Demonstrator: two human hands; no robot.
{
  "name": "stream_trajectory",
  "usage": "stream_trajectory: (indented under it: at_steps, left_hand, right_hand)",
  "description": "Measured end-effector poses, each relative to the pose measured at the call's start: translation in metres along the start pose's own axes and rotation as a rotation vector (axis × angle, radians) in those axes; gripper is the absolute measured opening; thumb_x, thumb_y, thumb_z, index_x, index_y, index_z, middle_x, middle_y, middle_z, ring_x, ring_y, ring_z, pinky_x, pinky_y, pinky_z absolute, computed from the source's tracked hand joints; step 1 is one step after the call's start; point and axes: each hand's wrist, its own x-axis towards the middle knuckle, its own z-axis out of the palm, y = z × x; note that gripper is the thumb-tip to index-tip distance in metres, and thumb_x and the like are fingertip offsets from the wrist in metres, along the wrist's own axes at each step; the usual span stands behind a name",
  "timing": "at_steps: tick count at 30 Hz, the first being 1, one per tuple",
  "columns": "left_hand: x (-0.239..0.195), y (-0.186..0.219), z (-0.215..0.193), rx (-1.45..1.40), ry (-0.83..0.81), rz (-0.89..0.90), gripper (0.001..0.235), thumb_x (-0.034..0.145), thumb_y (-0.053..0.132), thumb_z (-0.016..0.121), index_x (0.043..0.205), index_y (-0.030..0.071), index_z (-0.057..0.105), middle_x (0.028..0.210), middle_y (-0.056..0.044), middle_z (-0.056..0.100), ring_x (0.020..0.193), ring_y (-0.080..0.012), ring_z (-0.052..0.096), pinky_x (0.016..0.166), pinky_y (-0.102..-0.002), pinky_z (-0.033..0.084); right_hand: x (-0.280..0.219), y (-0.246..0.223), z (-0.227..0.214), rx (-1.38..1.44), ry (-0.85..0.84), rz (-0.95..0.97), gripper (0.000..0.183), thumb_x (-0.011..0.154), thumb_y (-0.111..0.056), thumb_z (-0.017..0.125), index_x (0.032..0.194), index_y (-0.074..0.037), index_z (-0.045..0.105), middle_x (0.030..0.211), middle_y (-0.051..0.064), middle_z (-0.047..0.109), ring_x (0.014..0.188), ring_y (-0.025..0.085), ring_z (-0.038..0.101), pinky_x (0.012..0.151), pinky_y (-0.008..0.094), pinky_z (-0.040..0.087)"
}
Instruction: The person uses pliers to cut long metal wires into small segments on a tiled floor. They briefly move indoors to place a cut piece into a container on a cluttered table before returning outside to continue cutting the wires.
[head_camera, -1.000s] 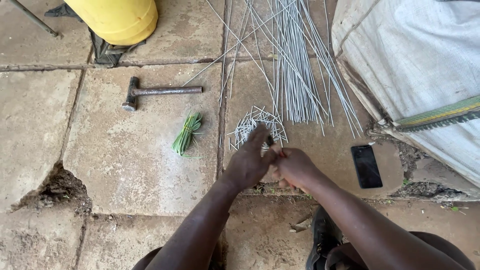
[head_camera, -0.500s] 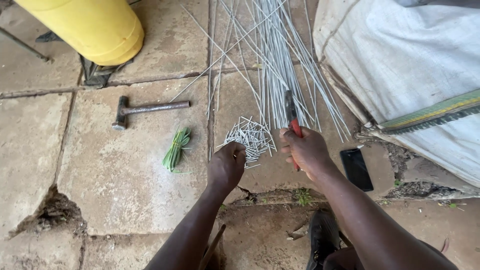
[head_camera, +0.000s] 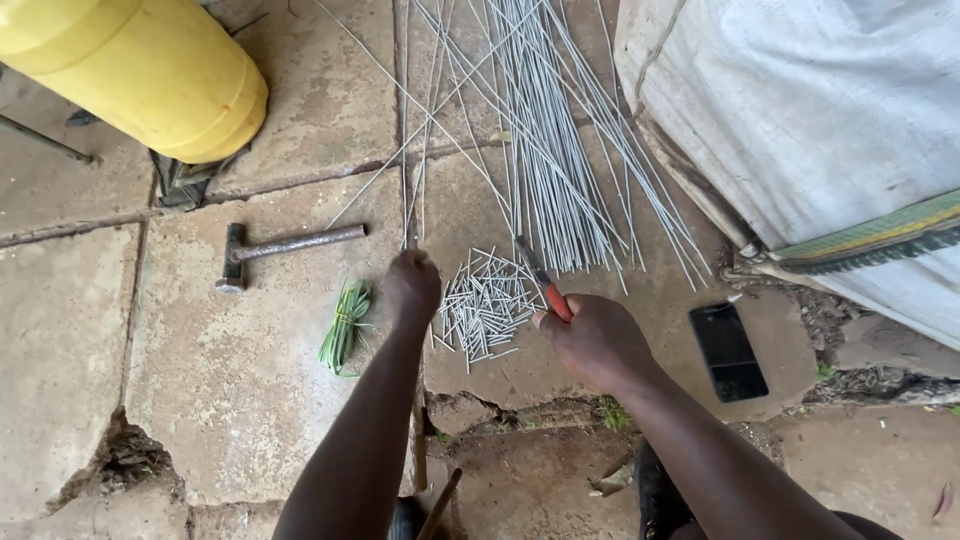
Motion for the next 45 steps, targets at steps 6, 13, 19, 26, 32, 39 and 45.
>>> stream_trajectory:
  at_steps: [6, 13, 19, 26, 32, 39, 45]
  left_hand:
    - [0.084, -0.073, 0.055, 0.153, 0.014, -0.192, 0.024, 0.09, 0.032, 0.058, 0.106, 0.016, 0.068, 0.106, -0.011, 0.07, 0.109, -0.0341, 0.071, 0.093, -0.05, 0.058]
    - [0.061, -0.029, 0.003, 0.253, -0.145, -0.152, 0.03, 0.084, 0.025, 0.063, 0.105, 0.005, 0.071, 0.107, -0.02, 0.069, 0.108, -0.0409, 0.07, 0.09, -0.053, 0.058]
    - [0.057, 0.009, -0.016, 0.305, -0.223, -0.185, 0.043, 0.089, 0.032, 0.051, 0.118, 0.005, 0.068, 0.126, -0.02, 0.064, 0.119, -0.0407, 0.065, 0.1, -0.055, 0.053]
    - [0.045, 0.084, 0.03, 0.297, -0.335, 0.028, 0.023, 0.105, 0.02, 0.043, 0.112, 0.007, 0.061, 0.103, -0.012, 0.069, 0.086, -0.0271, 0.07, 0.067, -0.041, 0.059]
    - [0.06, 0.112, 0.087, 0.117, -0.306, -0.107, 0.047, 0.099, 0.041, 0.046, 0.125, 0.005, 0.062, 0.125, -0.018, 0.069, 0.116, -0.0384, 0.066, 0.097, -0.049, 0.053]
    - [0.085, 0.122, 0.09, -0.079, -0.294, -0.338, 0.035, 0.09, 0.034, 0.063, 0.103, 0.005, 0.078, 0.102, -0.014, 0.078, 0.097, -0.0346, 0.074, 0.08, -0.046, 0.06]
    - [0.07, 0.112, 0.053, -0.416, -0.358, -0.328, 0.029, 0.078, 0.028, 0.049, 0.077, 0.001, 0.062, 0.066, -0.009, 0.063, 0.053, -0.023, 0.061, 0.054, -0.037, 0.041]
  right_hand:
    - [-0.003, -0.014, 0.002, -0.074, -0.09, 0.013, 0.034, 0.088, -0.044, 0.062, 0.093, -0.013, 0.074, 0.095, 0.02, 0.076, 0.101, 0.042, 0.072, 0.08, 0.046, 0.057]
    - [0.004, -0.013, 0.008, -0.02, -0.083, -0.018, 0.031, 0.089, -0.038, 0.061, 0.088, -0.009, 0.072, 0.091, 0.022, 0.075, 0.093, 0.045, 0.072, 0.076, 0.045, 0.058]
    - [0.015, -0.018, 0.02, -0.014, -0.039, -0.011, 0.033, 0.087, -0.039, 0.06, 0.082, -0.008, 0.069, 0.091, 0.021, 0.074, 0.094, 0.045, 0.071, 0.078, 0.047, 0.057]
    - [0.014, -0.029, 0.027, -0.107, -0.035, 0.054, 0.038, 0.103, -0.05, 0.056, 0.092, -0.016, 0.068, 0.069, -0.001, 0.059, 0.057, 0.013, 0.054, 0.058, 0.033, 0.049]
    - [0.013, -0.023, 0.03, -0.114, 0.007, 0.017, 0.037, 0.102, -0.05, 0.058, 0.091, -0.017, 0.065, 0.075, -0.001, 0.062, 0.065, 0.015, 0.06, 0.062, 0.035, 0.051]
    - [0.01, -0.024, 0.025, -0.098, 0.009, -0.057, 0.026, 0.1, -0.04, 0.056, 0.09, -0.018, 0.067, 0.087, 0.004, 0.065, 0.076, 0.025, 0.063, 0.067, 0.043, 0.05]
    - [0.021, -0.038, 0.017, -0.054, 0.0, 0.035, 0.034, 0.103, -0.046, 0.055, 0.096, -0.015, 0.07, 0.083, 0.001, 0.068, 0.07, 0.016, 0.065, 0.065, 0.036, 0.055]
